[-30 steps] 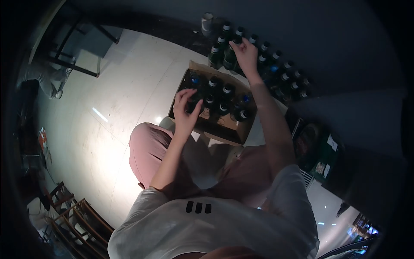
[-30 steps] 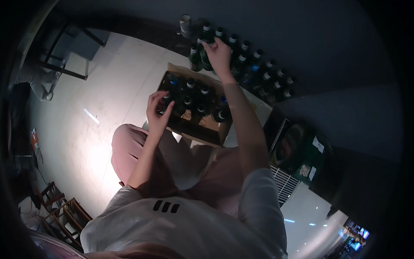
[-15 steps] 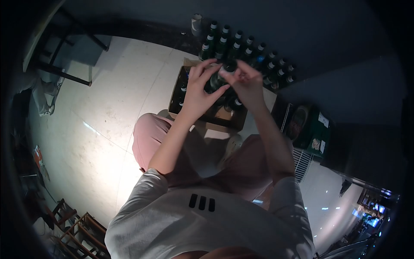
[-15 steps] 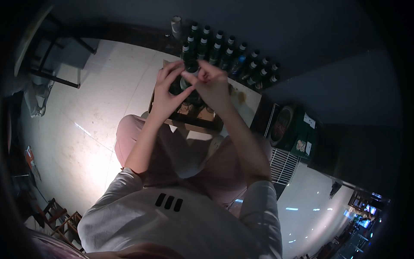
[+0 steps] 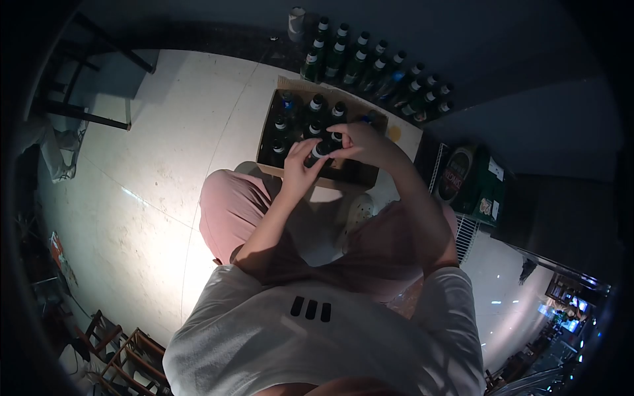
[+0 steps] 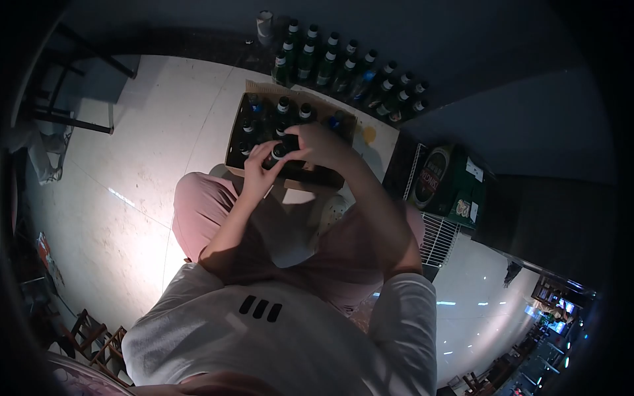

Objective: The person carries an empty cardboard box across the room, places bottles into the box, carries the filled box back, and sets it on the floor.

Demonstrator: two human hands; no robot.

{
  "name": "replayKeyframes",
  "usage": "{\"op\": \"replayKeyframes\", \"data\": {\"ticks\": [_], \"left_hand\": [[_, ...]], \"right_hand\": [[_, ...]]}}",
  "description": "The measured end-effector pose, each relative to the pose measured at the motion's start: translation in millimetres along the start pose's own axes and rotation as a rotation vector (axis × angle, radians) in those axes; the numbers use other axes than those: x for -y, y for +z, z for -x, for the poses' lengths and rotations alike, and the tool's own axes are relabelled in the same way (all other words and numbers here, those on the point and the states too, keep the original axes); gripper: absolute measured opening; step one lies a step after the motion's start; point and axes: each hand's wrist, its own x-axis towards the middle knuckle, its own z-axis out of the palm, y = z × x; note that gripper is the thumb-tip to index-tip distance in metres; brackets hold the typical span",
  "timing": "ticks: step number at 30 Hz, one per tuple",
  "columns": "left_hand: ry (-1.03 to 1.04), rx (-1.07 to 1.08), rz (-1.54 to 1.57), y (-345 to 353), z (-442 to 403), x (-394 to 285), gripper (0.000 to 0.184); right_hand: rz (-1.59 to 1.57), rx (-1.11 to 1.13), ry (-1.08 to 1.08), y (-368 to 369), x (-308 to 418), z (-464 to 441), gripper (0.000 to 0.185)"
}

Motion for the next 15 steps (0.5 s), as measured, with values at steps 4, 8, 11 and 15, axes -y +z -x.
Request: {"op": "replayKeyframes", "data": {"ticks": [4, 8, 11, 15], "left_hand": [[-0.09, 0.057, -0.022, 13, 11, 34, 0.033], [-0.043, 0.019, -0.066, 24, 15, 70, 0.031], [-0.162, 0.101, -0.061, 28, 16, 82, 0.033], [-0.141, 0.177, -0.147, 34, 20, 101, 0.038]], "right_hand": [[0.223, 0.071, 0.056, -2, -11, -3, 0.07], [0.319, 0.113, 0.194, -7, -14, -11, 0.073], [0.37, 0.054, 0.089, -2, -43, -19, 0.073], [0.343, 0.05, 0.057, -5, -50, -28, 0.072]]}}
